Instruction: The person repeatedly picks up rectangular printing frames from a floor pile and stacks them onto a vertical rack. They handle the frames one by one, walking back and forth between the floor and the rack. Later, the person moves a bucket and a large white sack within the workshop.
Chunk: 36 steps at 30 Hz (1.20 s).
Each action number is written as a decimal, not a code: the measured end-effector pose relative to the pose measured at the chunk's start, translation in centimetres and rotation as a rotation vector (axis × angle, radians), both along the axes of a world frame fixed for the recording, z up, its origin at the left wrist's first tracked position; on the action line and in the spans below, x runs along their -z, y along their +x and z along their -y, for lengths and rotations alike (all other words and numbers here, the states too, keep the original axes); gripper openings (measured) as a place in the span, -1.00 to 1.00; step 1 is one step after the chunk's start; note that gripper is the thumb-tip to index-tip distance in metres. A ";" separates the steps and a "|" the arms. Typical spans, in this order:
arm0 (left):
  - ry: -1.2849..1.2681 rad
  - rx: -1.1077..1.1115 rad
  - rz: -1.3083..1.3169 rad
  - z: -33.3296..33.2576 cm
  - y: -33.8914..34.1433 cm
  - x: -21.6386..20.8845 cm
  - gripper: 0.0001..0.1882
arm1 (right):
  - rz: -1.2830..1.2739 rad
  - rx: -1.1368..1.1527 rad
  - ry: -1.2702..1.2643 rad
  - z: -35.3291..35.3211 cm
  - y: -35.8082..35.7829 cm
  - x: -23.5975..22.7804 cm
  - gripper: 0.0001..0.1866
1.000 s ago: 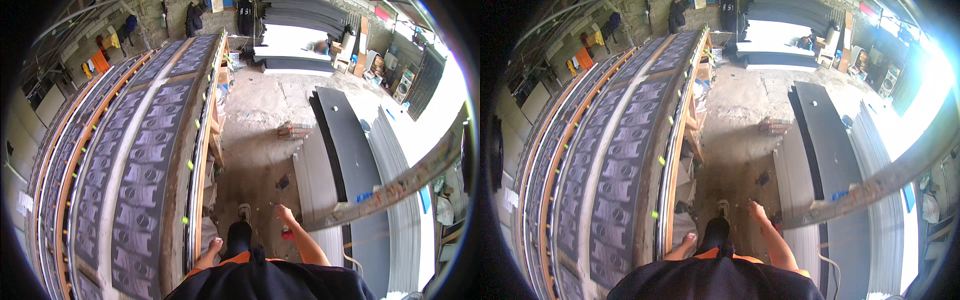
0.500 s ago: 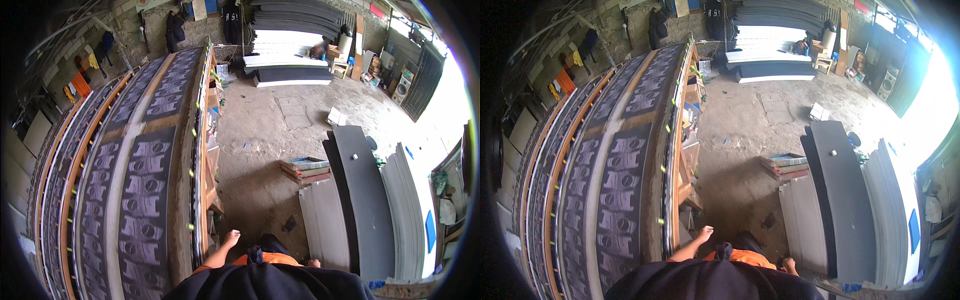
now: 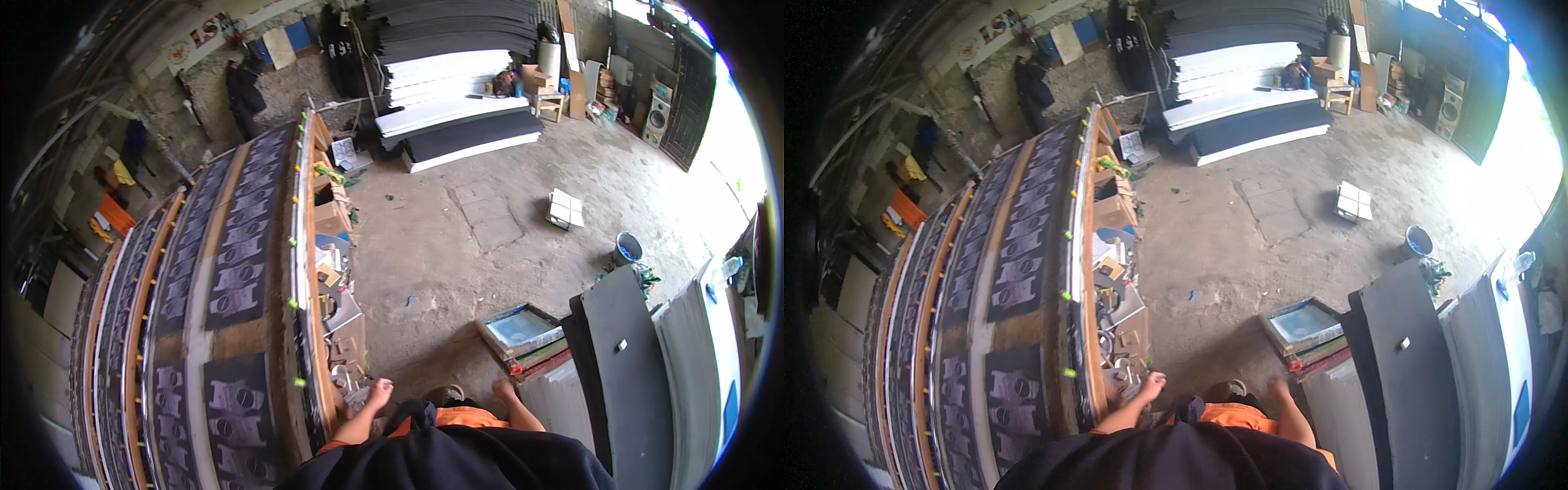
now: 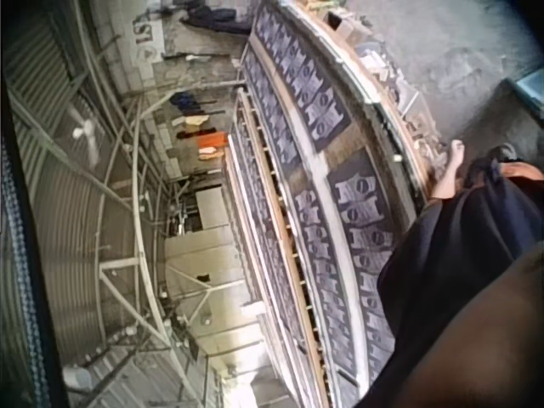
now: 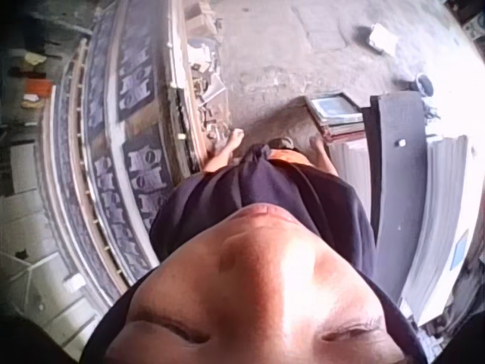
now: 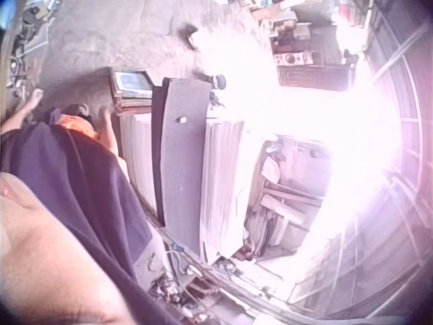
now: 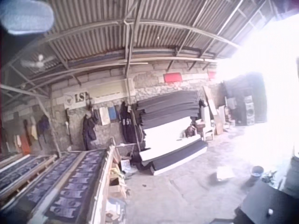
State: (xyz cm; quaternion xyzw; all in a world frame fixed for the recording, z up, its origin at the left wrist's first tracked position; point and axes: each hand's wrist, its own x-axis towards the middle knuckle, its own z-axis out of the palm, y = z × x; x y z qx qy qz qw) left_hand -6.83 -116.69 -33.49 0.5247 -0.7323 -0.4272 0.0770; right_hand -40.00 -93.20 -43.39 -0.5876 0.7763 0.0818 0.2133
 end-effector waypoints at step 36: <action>-0.015 1.774 0.050 30.0 -78.1 -1.2 -0.74 | -0.190 2.504 -0.818 25.8 -9.6 0.1 -0.84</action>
